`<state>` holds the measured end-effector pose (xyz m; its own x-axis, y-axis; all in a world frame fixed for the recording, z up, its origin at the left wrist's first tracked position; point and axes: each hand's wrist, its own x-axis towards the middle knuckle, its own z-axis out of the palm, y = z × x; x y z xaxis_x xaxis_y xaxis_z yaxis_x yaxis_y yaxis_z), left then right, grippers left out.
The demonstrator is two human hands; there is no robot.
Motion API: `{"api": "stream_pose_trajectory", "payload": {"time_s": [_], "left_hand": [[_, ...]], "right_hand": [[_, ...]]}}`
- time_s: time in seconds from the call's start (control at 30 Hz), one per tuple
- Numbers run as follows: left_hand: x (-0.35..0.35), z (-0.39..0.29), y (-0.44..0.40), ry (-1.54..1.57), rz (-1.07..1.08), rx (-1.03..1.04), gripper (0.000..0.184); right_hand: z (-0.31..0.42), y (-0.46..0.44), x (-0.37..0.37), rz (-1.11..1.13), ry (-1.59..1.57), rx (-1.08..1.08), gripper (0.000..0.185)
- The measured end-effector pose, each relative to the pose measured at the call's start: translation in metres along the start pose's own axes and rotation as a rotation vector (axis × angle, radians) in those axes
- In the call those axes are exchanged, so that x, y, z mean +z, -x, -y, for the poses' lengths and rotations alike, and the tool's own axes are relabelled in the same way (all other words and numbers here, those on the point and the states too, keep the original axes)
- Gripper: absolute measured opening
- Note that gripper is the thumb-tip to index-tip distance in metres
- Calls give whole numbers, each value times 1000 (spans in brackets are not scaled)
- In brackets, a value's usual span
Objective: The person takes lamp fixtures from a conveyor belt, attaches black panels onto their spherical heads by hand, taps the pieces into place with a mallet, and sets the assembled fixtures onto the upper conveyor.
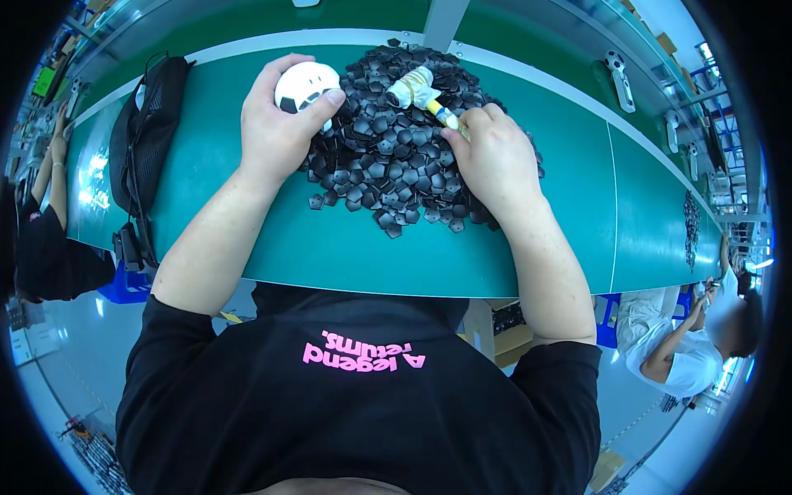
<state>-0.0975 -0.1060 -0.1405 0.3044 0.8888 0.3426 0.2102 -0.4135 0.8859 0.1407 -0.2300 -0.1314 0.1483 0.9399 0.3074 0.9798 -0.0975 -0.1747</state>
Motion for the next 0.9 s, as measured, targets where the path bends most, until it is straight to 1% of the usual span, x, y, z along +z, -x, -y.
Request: {"api": "stream_pose_trajectory", "payload": {"time_s": [0.07, 0.1, 0.2, 0.23, 0.33, 0.5, 0.6, 0.73, 0.9], "left_hand": [[0, 0, 0, 10, -3, -2, 63], [0, -1, 0, 19, -1, -2, 63], [2, -2, 1, 20, 9, 1, 62], [4, -4, 3, 10, 14, 3, 62], [6, -6, 4, -14, 28, 21, 61], [8, -7, 7, -57, 29, 69, 59], [8, -9, 8, -58, 37, 86, 59], [8, -10, 10, -47, 57, 87, 58], [9, -9, 10, -61, 53, 104, 58]], "right_hand": [[5, 0, -1, -84, -20, -48, 22], [9, 0, -2, -83, -18, -51, 22], [27, 0, 0, -206, -227, -276, 23], [32, 2, 1, -208, -226, -271, 23], [44, 8, 10, -40, -285, -357, 19], [45, 8, 10, 13, -239, -378, 19], [37, 8, 11, -54, -370, -408, 20], [36, 7, 9, -86, -380, -344, 18], [43, 6, 5, -84, -288, -347, 15]]}}
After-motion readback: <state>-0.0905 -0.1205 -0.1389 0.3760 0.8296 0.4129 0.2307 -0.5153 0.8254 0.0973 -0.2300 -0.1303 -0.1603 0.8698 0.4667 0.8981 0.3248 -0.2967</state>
